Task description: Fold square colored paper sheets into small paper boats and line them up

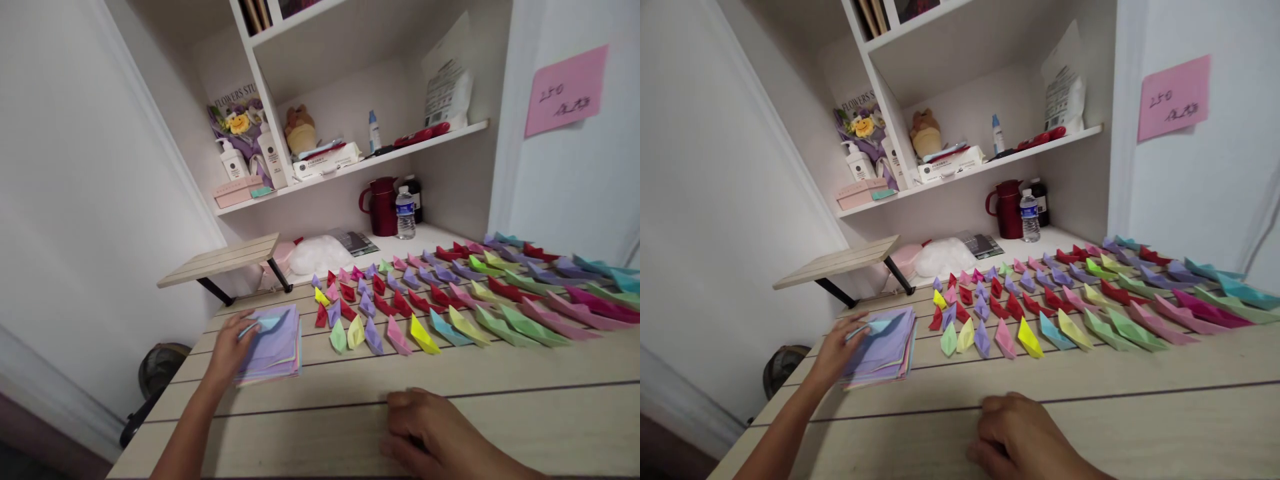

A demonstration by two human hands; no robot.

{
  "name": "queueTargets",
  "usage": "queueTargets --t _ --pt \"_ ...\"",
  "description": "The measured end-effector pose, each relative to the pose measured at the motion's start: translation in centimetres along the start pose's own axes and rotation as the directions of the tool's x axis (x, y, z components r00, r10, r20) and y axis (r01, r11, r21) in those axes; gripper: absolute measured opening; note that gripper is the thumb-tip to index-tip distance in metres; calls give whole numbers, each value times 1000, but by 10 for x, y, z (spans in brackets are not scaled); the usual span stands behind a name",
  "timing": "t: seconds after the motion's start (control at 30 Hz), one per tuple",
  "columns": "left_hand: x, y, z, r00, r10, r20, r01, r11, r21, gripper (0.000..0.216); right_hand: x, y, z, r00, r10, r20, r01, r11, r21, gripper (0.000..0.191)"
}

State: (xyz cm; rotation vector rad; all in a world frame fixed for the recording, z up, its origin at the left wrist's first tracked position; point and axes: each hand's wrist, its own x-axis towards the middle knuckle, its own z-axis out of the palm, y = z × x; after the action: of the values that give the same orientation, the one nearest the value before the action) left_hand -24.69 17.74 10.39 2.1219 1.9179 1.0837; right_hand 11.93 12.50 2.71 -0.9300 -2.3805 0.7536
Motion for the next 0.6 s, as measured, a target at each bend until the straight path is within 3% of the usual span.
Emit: queueTargets --t 0.1,0.17,0.2,0.27,0.3,0.33,0.37,0.4,0.47,0.5,0.53,0.6 --pt "-18 40 -18 996 69 -64 -71 997 -34 30 0 0 -8 996 3 -89 11 988 153 42" --pt "-41 71 -15 992 126 27 -123 988 -92 28 -2 -3 -25 971 5 -241 57 967 247 44" --pt "-55 86 -8 967 200 158 -180 975 -133 29 -5 -4 -36 941 -1 -339 94 962 257 44" --pt "-81 106 14 854 366 369 -338 931 -141 26 -15 -8 -58 829 2 -559 150 963 226 41" --pt "-92 112 27 816 384 431 -391 917 -78 26 -21 -10 -66 749 14 -662 160 967 201 39" --pt "-102 114 41 777 410 477 -455 890 -24 39 -27 -12 -71 696 12 -718 151 975 162 37" --pt "-111 114 52 768 413 489 -495 868 45 53 -34 -14 -73 707 -9 -707 132 984 119 35" --pt "-118 110 62 786 399 473 -503 857 111 60 -42 -15 -72 761 -38 -648 110 991 72 31" --pt "-129 99 73 844 392 367 -483 853 198 64 -57 -15 -62 912 -125 -390 115 992 -51 21" --pt "-133 94 75 875 389 289 -458 859 230 62 -64 -14 -56 955 -160 -249 130 983 -131 16" --pt "-138 90 74 902 383 200 -426 866 261 58 -71 -13 -49 976 -180 -120 152 966 -210 23" --pt "-147 89 72 938 346 7 -328 882 340 47 -79 -11 -39 991 -133 17 131 937 -323 42"
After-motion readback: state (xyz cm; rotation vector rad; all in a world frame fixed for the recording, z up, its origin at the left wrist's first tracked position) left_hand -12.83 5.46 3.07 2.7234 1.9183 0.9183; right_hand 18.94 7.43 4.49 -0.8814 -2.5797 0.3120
